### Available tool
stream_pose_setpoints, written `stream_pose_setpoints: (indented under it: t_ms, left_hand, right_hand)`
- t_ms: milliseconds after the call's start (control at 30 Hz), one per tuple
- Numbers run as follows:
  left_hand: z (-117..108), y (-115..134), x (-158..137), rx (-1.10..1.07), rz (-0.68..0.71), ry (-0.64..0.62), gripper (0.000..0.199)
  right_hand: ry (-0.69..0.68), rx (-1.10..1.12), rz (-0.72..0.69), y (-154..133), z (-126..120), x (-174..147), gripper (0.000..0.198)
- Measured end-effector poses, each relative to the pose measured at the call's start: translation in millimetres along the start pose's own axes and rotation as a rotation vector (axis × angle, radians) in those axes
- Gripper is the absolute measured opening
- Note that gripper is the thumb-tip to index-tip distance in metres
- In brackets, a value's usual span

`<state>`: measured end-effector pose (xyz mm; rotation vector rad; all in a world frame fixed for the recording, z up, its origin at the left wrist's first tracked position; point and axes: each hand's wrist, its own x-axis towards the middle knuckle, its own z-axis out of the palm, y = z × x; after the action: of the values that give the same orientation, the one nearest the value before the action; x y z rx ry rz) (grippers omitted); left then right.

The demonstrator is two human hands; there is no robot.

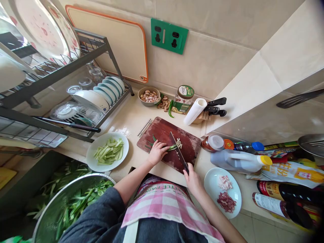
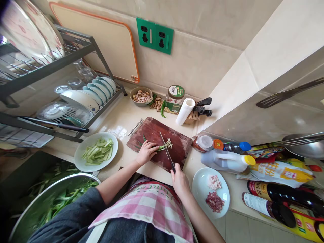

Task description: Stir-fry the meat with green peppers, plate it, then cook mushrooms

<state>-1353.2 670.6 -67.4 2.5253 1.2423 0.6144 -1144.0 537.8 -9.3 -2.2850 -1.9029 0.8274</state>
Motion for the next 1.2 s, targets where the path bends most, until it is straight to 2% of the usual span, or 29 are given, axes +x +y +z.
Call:
stream_pose_setpoints:
  t_ms: [233,433,533,767,867,967,1100,1200]
  left_hand:
    - [1,0,-10,-0.044,-0.048,0.024,0.02]
    - [-2,3,-7,-0.05,-0.072,0.016,0.018]
    - [-5,6,-5,-0.035,-0.101,-0.003,0.018]
    - [-11,12,4,0.05,-0.18,-0.062,0.019]
    - [-12,11,6,0.062,-0.176,-0.079,0.012]
    - [-12,10,5,0.055,-0.155,-0.086,0.012]
    - [-10,8,2,0.051,-0.144,-0.08,0.015]
    - [-8,6,2,0.049,-0.138,-0.07,0.016]
  right_hand:
    - [0.07,0.18,-0.06,11,4,0,0.04]
    - [0.114,0.325,-0.054,10,-3,-16,0.043]
    - [0.119,0.322,-0.031,11,-8,-24,0.045]
    - [0.254,0.363,0.095,19,-6,-27,0.051]
    - [0.238,0.389,0.098,21,-6,-29,0.051]
    - [0.197,0.387,0.014,18,-11,-32,0.049]
    - [0.121,0.298,-0.098,9,-21,-33,0.045]
    - [0.03,0.206,-0.117,2,-30,-29,0.042]
